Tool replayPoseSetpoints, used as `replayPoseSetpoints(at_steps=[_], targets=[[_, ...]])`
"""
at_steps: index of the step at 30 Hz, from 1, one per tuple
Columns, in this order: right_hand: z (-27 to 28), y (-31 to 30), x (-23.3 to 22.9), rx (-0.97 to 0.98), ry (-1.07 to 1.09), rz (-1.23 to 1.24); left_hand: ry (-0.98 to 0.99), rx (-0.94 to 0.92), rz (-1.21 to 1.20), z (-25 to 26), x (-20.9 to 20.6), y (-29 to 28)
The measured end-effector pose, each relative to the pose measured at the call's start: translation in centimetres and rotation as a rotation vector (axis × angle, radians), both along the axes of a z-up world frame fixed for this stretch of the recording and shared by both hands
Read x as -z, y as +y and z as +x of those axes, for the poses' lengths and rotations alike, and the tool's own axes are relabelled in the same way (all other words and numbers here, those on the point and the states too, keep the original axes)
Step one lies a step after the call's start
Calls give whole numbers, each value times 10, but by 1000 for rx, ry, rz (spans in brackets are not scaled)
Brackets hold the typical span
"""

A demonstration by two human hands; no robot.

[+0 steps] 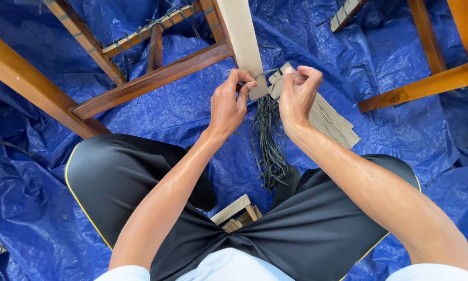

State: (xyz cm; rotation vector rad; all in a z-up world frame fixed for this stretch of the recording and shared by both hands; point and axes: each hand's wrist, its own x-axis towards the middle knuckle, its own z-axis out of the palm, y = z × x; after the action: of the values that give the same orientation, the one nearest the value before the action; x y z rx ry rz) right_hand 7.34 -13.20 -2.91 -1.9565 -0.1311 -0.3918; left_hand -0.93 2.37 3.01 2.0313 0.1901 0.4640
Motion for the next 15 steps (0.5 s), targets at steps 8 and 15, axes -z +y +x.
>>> replayPoseSetpoints(at_steps=[8, 15], targets=[[-20, 17, -41, -173, 539, -10, 0, 2, -18, 0, -1, 2], [-4, 25, -38, -225, 547, 164, 33, 10, -17, -1, -2, 3]])
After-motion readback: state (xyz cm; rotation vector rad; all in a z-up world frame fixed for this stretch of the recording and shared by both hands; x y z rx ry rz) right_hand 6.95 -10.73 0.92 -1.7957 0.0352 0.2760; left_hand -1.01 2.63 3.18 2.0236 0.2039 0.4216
